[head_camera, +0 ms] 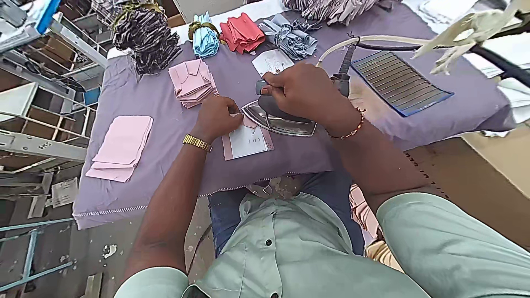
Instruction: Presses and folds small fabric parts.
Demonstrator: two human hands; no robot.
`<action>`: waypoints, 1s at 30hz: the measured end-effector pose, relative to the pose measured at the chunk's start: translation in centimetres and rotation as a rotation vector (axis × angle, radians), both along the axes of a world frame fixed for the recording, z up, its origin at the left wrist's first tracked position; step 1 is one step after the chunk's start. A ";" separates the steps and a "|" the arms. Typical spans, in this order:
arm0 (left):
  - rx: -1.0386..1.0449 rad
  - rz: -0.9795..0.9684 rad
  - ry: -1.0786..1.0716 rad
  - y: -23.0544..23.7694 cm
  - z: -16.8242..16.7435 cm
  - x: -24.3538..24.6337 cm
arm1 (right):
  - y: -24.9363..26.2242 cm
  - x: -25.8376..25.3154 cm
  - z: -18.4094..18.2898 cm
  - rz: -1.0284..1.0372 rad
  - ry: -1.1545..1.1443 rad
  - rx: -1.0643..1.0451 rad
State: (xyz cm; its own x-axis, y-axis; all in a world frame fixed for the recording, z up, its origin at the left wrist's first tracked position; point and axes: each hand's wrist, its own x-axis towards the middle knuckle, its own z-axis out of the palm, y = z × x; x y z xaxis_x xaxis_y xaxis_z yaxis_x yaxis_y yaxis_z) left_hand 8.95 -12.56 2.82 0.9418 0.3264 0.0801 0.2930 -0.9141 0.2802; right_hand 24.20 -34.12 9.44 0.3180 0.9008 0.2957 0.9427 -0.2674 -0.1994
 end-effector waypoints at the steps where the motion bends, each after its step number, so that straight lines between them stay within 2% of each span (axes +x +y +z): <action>1: 0.000 0.002 -0.014 -0.2 -0.1 0.0 | -0.1 0.0 0.1 0.002 -0.003 -0.007; 4: 0.064 0.005 -0.038 -0.9 -0.1 -0.1 | -0.3 0.1 0.3 -0.004 -0.003 -0.021; 9: 0.318 -0.002 -0.006 -3.1 -0.2 -0.4 | -0.4 0.1 0.0 -0.021 -0.014 0.005; 11: 0.355 -0.020 -0.035 -4.4 -0.1 -0.9 | -0.5 0.0 0.0 -0.030 -0.015 0.013; 18: 0.260 0.003 0.031 -7.3 -1.1 -2.9 | -0.1 0.6 -0.5 -0.018 0.022 0.105; 21: 0.254 0.012 -0.017 -8.0 -1.7 -3.8 | 0.8 1.1 -0.5 0.017 0.045 0.162; 25: 0.288 0.008 -0.049 -9.3 -2.0 -5.5 | 2.7 1.8 -0.9 0.173 -0.018 0.176; 28: 0.234 0.010 -0.082 -9.6 -2.5 -6.9 | 4.8 2.7 -0.4 0.320 -0.025 0.083; 30: 0.157 -0.012 -0.194 -9.2 -3.2 -7.9 | 6.1 3.1 0.0 0.401 0.005 0.035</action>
